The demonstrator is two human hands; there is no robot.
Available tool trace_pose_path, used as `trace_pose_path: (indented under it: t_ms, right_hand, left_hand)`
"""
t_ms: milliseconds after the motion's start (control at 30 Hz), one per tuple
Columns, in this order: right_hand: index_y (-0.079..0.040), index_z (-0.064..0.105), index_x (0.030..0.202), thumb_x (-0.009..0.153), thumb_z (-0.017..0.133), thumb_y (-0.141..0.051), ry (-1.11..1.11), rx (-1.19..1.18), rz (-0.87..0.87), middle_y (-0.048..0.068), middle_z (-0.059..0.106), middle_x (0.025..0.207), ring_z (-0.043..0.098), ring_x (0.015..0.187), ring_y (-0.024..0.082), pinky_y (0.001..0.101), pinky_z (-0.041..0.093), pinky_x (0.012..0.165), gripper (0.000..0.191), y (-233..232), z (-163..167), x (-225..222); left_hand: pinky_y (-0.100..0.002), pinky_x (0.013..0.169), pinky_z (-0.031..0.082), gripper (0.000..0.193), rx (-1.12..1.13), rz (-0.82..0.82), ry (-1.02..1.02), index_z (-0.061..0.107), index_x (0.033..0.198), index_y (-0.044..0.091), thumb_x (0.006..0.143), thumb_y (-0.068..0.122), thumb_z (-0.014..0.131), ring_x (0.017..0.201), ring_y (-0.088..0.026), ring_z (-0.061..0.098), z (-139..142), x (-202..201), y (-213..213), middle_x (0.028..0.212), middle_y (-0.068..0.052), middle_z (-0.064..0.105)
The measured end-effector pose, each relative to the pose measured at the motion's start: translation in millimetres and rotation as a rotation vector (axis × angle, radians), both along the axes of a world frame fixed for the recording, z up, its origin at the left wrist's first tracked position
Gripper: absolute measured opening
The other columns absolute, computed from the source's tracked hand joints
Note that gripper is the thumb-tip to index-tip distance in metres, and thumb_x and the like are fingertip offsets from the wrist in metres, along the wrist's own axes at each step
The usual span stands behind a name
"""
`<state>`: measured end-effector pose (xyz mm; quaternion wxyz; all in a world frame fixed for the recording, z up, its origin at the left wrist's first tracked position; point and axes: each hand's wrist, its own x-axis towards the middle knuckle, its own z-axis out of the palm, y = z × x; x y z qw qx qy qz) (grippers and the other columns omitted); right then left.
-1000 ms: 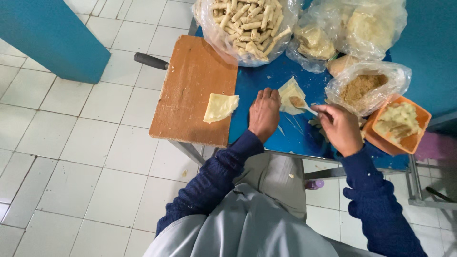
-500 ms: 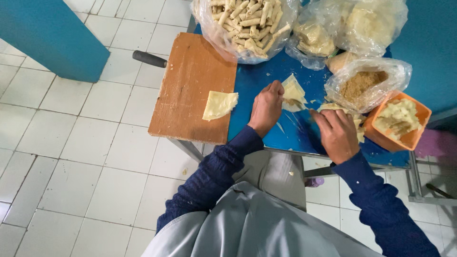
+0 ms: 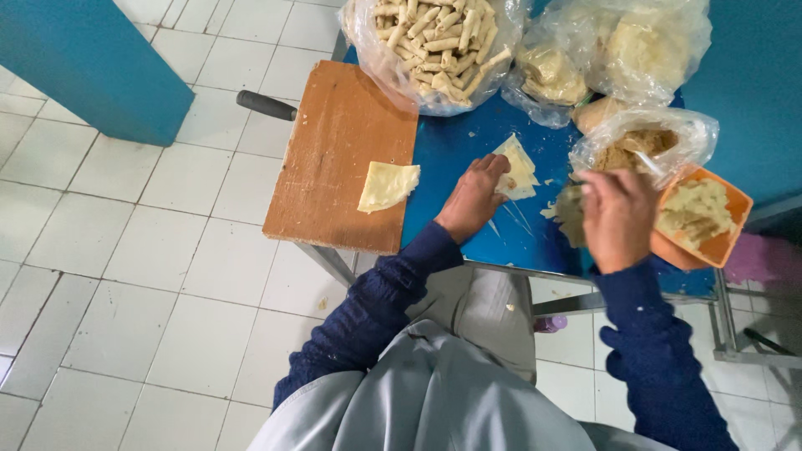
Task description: The person sits at a table and folds flat dough pieces into layered stacks, sprinkling brown powder from a plastic bag with a spoon between layers. Finished stacks are placed into an orange container beside the work area.
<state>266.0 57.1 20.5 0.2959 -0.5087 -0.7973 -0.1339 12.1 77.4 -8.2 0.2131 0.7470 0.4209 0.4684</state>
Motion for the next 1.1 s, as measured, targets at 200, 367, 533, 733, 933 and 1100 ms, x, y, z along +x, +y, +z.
trace_pose_path:
  t_ms: [200, 367, 533, 733, 933, 1100]
  right_hand:
    - [-0.009, 0.072, 0.103, 0.091, 0.079, -0.017, 0.103, -0.128, -0.016, 0.014, 0.067, 0.102, 0.06, 0.1, 0.038, 0.0479, 0.047, 0.089, 0.017, 5.9, -20.7, -55.5]
    - [-0.007, 0.07, 0.104, 0.095, 0.075, -0.014, 0.203, -0.17, 0.005, 0.011, 0.068, 0.101, 0.061, 0.101, 0.036, 0.047, 0.048, 0.088, 0.012, 2.5, -19.3, -56.0]
    - [-0.01, 0.075, 0.106, 0.094, 0.075, -0.012, 0.126, -0.107, 0.015, 0.011, 0.065, 0.098, 0.06, 0.1, 0.035, 0.0459, 0.048, 0.089, 0.012, -14.0, -25.9, -62.2]
    - [-0.006, 0.074, 0.113, 0.091, 0.077, -0.019, 0.137, -0.081, 0.029, 0.013, 0.065, 0.103, 0.06, 0.099, 0.036, 0.0466, 0.047, 0.088, 0.026, -3.9, -27.2, -69.1]
    - [-0.008, 0.075, 0.108, 0.096, 0.075, -0.02, 0.098, -0.057, 0.079, 0.012, 0.066, 0.103, 0.06, 0.1, 0.035, 0.0464, 0.048, 0.089, 0.017, 7.6, -33.5, -72.4]
    - [-0.009, 0.074, 0.099, 0.097, 0.073, -0.012, -0.014, -0.037, 0.067, 0.011, 0.066, 0.099, 0.061, 0.1, 0.034, 0.045, 0.049, 0.089, 0.004, 26.9, -37.6, -67.6]
  left_hand:
    - [-0.047, 0.093, 0.049, 0.039, 0.046, 0.037, 0.08, 0.054, 0.111, 0.001, 0.078, -0.002, 0.073, 0.109, -0.042, 0.058, -8.2, 5.0, 3.9, 0.114, -0.02, 0.061]
    - [-0.047, 0.092, 0.05, 0.025, 0.084, 0.073, 0.081, 0.056, 0.109, 0.001, 0.085, -0.003, 0.064, 0.107, -0.042, 0.059, -14.2, 7.8, 7.9, 0.111, -0.02, 0.062]
    - [-0.047, 0.09, 0.05, 0.022, 0.099, 0.104, 0.104, 0.058, 0.105, 0.0, 0.084, -0.006, 0.06, 0.106, -0.042, 0.059, -13.5, 8.4, 9.3, 0.109, -0.02, 0.062]
    - [-0.047, 0.09, 0.05, 0.018, 0.125, 0.089, 0.121, 0.06, 0.1, 0.001, 0.082, -0.004, 0.061, 0.105, -0.042, 0.058, -12.6, 7.1, 8.9, 0.107, -0.019, 0.061]
    - [-0.047, 0.089, 0.05, 0.016, 0.144, 0.047, 0.123, 0.061, 0.096, 0.0, 0.081, -0.003, 0.064, 0.103, -0.042, 0.057, -9.2, 3.8, 7.1, 0.106, -0.019, 0.059]
    - [-0.047, 0.087, 0.05, 0.014, 0.149, 0.04, 0.173, 0.061, 0.091, 0.001, 0.078, 0.001, 0.065, 0.101, -0.041, 0.057, -12.1, 4.5, 10.3, 0.104, -0.018, 0.059]
